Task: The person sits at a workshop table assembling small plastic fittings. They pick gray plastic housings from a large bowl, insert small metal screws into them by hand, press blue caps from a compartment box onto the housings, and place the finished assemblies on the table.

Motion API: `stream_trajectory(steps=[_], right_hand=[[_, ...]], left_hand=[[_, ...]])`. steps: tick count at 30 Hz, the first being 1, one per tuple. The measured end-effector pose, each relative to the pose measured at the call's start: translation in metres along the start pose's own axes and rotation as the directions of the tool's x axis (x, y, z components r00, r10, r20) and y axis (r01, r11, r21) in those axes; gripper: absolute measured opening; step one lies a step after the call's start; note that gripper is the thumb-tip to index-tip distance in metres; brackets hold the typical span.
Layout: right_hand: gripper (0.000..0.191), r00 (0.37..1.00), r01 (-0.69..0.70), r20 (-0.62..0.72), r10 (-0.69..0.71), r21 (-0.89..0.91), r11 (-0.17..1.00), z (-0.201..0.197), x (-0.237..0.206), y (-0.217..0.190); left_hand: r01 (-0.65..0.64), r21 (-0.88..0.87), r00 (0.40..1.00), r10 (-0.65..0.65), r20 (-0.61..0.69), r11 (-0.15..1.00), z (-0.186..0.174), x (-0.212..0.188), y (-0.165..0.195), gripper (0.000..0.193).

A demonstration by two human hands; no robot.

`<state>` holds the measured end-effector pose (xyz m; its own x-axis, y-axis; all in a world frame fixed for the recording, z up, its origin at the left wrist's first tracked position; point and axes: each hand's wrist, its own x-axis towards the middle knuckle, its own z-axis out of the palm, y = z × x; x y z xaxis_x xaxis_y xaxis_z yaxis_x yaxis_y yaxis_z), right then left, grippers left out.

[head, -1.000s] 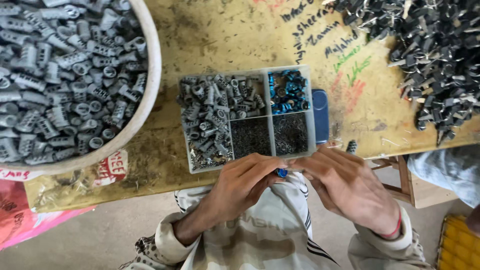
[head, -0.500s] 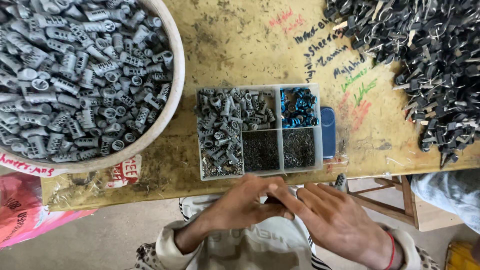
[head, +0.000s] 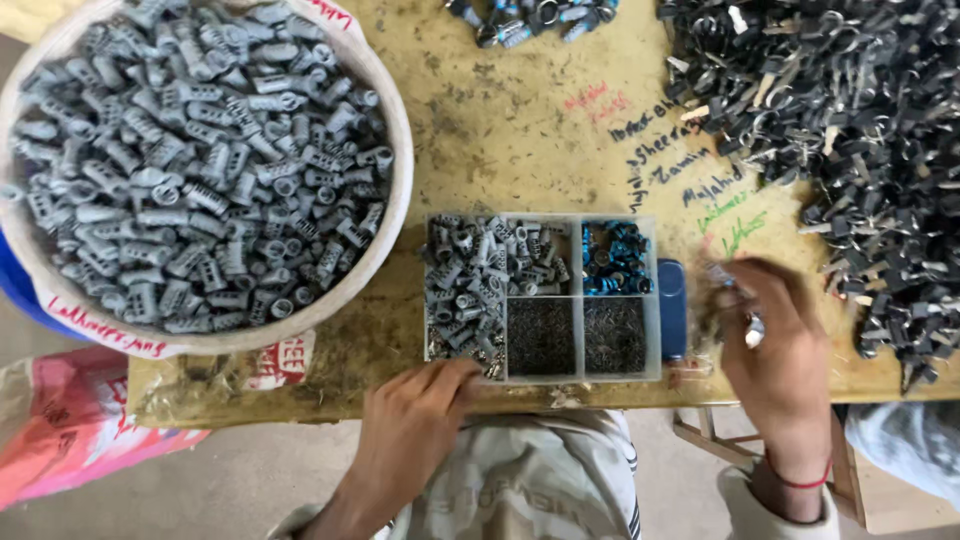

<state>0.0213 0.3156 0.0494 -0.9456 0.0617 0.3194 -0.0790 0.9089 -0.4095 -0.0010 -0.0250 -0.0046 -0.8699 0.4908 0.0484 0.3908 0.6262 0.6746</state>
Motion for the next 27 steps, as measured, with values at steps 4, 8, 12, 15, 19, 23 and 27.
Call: stream_trajectory(steps=[4, 8, 12, 15, 19, 23, 27], right_hand=[[0.021, 0.839, 0.004, 0.508, -0.194, 0.351, 0.936, 0.043, 0.011, -0.038], [0.024, 0.729, 0.245, 0.636, -0.251, 0.1, 0.964, 0.071, 0.009, -0.058], [0.035, 0.75, 0.325, 0.576, -0.325, 0.106, 0.94, 0.076, 0.002, -0.047], [0.042, 0.763, 0.336, 0.558, -0.326, 0.088, 0.938, 0.076, 0.001, -0.044], [0.037, 0.723, 0.268, 0.658, -0.209, 0.012, 0.963, 0.079, 0.005, -0.051], [0.029, 0.725, 0.128, 0.685, -0.075, -0.027, 0.991, 0.081, 0.002, -0.049], [0.019, 0.881, 0.001, 0.464, -0.094, 0.197, 0.98, 0.089, -0.011, -0.035]], left_hand=[[0.047, 0.247, 0.987, -0.083, 0.139, 0.968, -0.005, 0.005, 0.005, 0.022], [-0.086, 0.318, 0.978, 0.019, 0.207, 0.944, -0.006, 0.017, 0.009, 0.029], [-0.21, 0.381, 0.975, 0.164, 0.15, 0.9, -0.01, 0.014, 0.011, 0.038], [-0.243, 0.34, 0.959, 0.171, 0.227, 0.908, -0.014, 0.017, 0.007, 0.028], [-0.359, 0.392, 0.925, 0.267, 0.272, 0.847, -0.017, 0.024, 0.004, 0.018], [-0.38, 0.412, 0.923, 0.314, 0.221, 0.828, -0.018, 0.019, 0.004, 0.017], [-0.365, 0.391, 0.923, 0.274, 0.271, 0.845, -0.019, 0.015, 0.002, 0.029]])
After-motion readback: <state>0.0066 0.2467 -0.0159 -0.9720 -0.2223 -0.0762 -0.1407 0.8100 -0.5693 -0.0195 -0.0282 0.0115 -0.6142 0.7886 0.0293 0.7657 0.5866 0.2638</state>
